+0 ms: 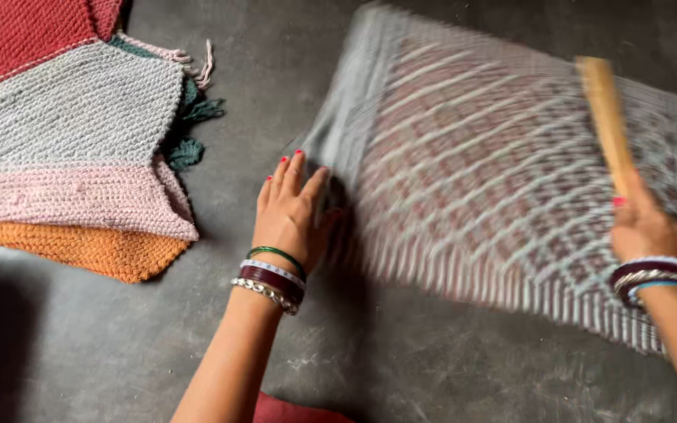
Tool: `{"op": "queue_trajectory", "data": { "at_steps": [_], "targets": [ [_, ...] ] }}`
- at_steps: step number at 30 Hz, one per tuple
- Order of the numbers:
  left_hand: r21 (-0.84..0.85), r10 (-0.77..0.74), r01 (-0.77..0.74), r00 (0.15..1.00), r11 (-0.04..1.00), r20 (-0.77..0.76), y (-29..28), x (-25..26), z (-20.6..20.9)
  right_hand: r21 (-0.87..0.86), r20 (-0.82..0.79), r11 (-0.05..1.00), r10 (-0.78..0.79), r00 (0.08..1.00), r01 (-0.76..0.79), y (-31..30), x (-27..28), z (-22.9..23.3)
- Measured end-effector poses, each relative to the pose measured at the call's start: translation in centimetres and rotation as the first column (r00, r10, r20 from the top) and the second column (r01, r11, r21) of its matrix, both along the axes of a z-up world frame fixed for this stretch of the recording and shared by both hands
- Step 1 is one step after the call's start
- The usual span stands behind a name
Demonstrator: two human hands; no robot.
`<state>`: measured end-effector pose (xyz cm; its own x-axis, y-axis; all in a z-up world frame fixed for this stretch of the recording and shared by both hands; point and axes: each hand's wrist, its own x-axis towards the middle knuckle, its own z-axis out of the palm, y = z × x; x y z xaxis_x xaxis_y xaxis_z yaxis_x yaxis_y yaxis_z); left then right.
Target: The person uses a wooden brush to repeatedly stroke the surface of a patterned woven mat lying on the floor. They hold the mat down with one hand while brushing with the other, moving the brush back and forth across the fabric to clean or fluff it.
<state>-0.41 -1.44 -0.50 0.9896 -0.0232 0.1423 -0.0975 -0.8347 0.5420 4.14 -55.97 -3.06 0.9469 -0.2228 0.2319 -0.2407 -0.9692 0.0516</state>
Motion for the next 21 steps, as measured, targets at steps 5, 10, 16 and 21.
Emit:
{"op": "queue_trajectory", "data": {
  "at_steps": [5, 10, 16, 21],
  "targets": [
    [-0.016, -0.033, 0.033, 0.998, 0.999, 0.05, -1.4, 0.2, 0.6, 0.369, 0.163, 0.911, -0.258, 0.952, 0.184, -6.3, 1.0, -4.2],
    [-0.047, -0.034, 0.036, 0.999, 0.998, 0.04, -2.1, 0.2, 0.8, 0.943, 0.032, 0.28, -0.619, 0.784, 0.182, 6.0, 2.1, -8.5],
    [-0.08, -0.079, 0.087, 0.991, 0.993, 0.105, -1.3, 0.2, 0.9, 0.919, -0.118, 0.312, -0.362, 0.925, 0.239, 31.3, -4.8, 1.1],
    [-0.335, -0.301, 0.311, 0.95, 0.889, 0.084, -3.4, -0.6, -0.3, 0.682, 0.217, 0.687, 0.134, 0.967, -0.249, 33.5, -8.0, 4.0]
  ]
}}
